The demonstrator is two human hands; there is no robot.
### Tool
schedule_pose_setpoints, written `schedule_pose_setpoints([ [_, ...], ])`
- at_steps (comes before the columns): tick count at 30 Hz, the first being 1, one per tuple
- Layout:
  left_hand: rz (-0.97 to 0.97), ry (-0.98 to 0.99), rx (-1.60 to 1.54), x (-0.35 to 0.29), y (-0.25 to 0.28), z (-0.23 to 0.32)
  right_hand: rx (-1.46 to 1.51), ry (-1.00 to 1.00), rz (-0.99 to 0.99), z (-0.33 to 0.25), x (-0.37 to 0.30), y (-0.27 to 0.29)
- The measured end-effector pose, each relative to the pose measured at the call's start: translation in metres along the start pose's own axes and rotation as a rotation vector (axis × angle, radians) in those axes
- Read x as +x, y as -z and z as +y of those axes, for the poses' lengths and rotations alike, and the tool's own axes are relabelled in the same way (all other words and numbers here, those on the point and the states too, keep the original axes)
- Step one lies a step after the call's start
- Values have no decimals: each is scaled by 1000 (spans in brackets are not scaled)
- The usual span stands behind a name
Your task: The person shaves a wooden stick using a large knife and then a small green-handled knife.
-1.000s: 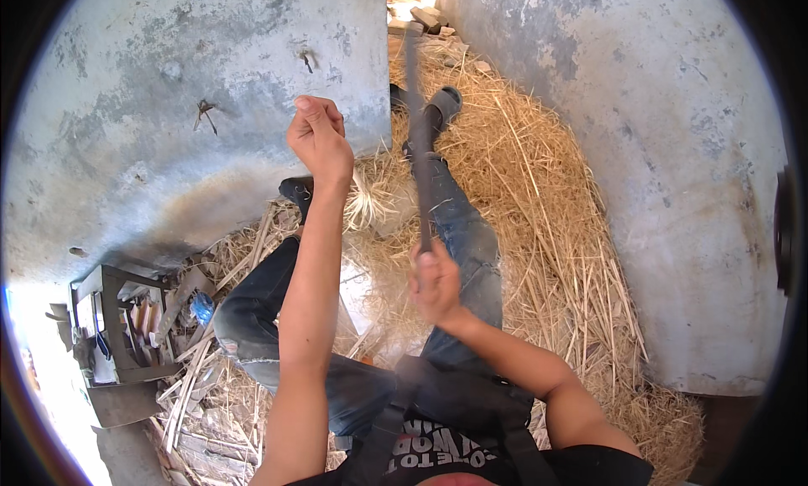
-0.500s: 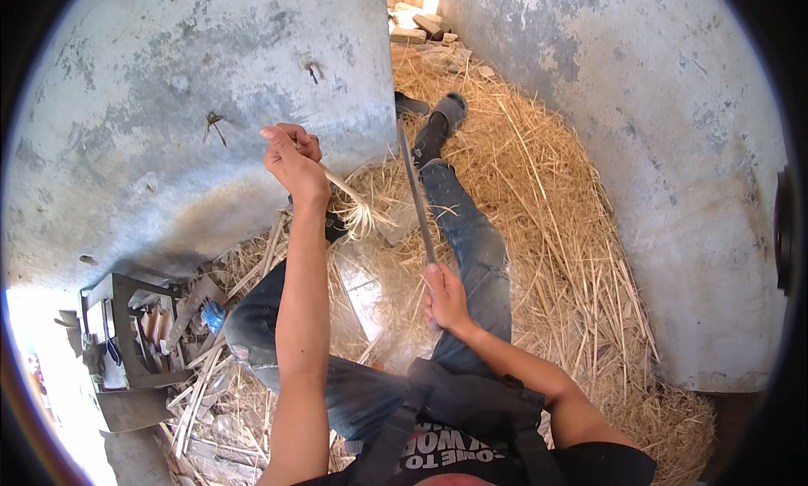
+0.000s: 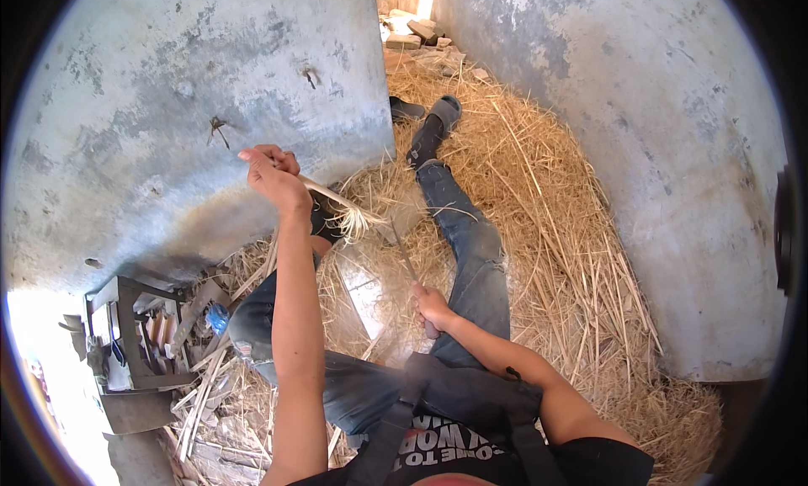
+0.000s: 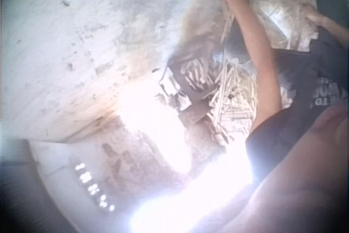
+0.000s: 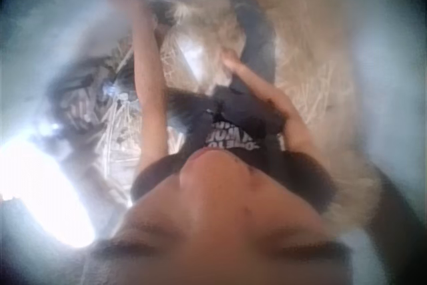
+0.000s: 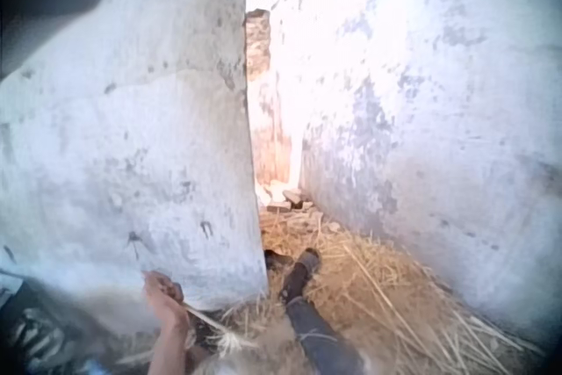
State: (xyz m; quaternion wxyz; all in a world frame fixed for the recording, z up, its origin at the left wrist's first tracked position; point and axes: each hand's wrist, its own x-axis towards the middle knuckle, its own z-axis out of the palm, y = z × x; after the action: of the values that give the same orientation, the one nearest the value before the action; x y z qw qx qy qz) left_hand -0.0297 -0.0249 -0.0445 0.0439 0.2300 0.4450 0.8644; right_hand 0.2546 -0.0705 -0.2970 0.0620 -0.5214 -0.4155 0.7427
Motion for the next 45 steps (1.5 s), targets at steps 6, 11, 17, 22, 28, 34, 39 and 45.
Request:
schedule_pose_setpoints([
  [6,9,20,-22,-4,3,5,-328,556,209,30,11,-4],
  [11,44,52,-137,-2,16,11,-154,51,9,33,19,0],
  [17,241,-69,-243,7,43,94,179,-92,10,18,7,6],
  [22,335,-70,-434,9,118,138,425,180,101,-32,-12,9],
  [28,526,235,-740,-21,196,65,669,644,92,-151,-50,31],
  [34,445,546,-1091,-79,197,-27,706,922,49,-220,-77,63],
  [39,390,1153,-747,-148,159,-52,708,1004,83,-235,-92,66],
  [45,-705,1079,429,-214,119,-14,571,904,103,-202,-101,44],
])
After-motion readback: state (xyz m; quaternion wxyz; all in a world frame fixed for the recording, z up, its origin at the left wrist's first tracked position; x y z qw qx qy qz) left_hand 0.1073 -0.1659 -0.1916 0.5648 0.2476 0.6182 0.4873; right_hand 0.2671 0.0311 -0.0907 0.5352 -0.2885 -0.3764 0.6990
